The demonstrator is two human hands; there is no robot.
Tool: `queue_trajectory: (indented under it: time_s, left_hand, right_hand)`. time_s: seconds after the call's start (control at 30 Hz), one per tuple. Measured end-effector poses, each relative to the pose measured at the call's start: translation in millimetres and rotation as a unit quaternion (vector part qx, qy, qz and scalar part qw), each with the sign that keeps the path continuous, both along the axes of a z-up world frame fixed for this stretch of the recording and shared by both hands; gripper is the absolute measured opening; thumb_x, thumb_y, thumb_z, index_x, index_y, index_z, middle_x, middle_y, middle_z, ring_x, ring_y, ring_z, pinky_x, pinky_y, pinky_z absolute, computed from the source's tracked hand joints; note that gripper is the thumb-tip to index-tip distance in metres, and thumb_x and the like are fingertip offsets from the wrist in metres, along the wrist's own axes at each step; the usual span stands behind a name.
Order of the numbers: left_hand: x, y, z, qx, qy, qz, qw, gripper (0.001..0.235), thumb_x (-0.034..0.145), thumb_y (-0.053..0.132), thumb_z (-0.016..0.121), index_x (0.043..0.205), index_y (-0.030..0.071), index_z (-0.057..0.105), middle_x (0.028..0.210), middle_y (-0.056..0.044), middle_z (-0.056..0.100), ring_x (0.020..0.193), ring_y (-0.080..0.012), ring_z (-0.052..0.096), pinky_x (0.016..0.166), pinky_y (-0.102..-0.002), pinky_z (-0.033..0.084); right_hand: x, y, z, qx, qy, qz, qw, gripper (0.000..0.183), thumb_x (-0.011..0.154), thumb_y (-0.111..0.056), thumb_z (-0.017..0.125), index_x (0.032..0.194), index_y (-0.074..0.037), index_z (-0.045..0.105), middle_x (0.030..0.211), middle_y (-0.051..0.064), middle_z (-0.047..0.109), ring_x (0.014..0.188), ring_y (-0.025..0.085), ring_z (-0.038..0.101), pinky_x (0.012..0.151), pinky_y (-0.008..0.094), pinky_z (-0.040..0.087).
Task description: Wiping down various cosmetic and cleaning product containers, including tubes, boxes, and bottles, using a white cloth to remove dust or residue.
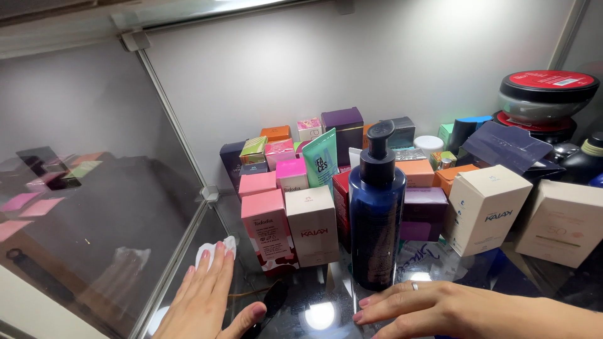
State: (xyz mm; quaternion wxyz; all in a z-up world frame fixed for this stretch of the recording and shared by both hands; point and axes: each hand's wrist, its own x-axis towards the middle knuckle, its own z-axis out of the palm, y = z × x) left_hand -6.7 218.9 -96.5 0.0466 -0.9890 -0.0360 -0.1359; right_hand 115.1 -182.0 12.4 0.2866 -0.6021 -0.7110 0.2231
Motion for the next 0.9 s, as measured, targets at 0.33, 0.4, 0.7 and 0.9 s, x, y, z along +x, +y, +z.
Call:
queue_trajectory:
  time_s: [0.33, 0.4, 0.7, 0.9]
  left_hand:
    - [-1.3, 11.1, -7.3, -0.107, 0.064, -0.049, 0.991, 0.094, 0.090, 0.082, 0.028, 0.164, 0.025, 0.017, 0.174, 0.007, 0.012, 0.158, -0.0145, 0.010, 0.123, -0.042, 0.016]
    - [4.4, 9.4, 7.9, -0.072, 0.030, 0.030, 0.997, 0.078, 0.103, 0.055, 0.042, 0.162, 0.012, 0.015, 0.171, -0.007, 0.014, 0.155, -0.0273, 0.016, 0.123, -0.045, 0.018]
    - [110.2, 24.2, 10.7, -0.033, -0.038, 0.210, 0.976, 0.063, 0.105, 0.042, 0.033, 0.150, -0.002, 0.039, 0.160, -0.022, 0.038, 0.145, -0.0430, 0.040, 0.114, -0.052, 0.040]
    - [170.8, 55.7, 14.8, -0.067, -0.037, 0.186, 0.980, 0.064, 0.102, 0.028, 0.033, 0.156, -0.005, 0.028, 0.161, -0.027, 0.034, 0.149, -0.0465, 0.032, 0.118, -0.054, 0.032]
  right_hand:
    - [0.2, -3.2, 0.6, 0.018, 0.001, 0.016, 1.000, 0.055, 0.112, -0.048, 0.036, 0.136, -0.003, 0.058, 0.154, 0.023, 0.051, 0.144, 0.046, 0.047, 0.110, 0.060, 0.042]
    - [-1.9, -3.5, 1.7, -0.020, 0.013, -0.016, 1.000, 0.062, 0.107, -0.062, 0.039, 0.141, -0.013, 0.059, 0.158, 0.015, 0.050, 0.150, 0.038, 0.043, 0.113, 0.058, 0.037]
    - [-6.3, -4.8, -6.2, -0.008, -0.001, -0.010, 1.000, 0.069, 0.107, -0.068, 0.037, 0.145, -0.014, 0.057, 0.160, 0.016, 0.048, 0.151, 0.038, 0.041, 0.114, 0.058, 0.035]
    - [-0.6, -2.6, -6.4, 0.021, -0.033, 0.029, 0.999, 0.052, 0.113, -0.042, 0.034, 0.142, -0.004, 0.054, 0.156, 0.022, 0.047, 0.147, 0.045, 0.043, 0.113, 0.059, 0.039]
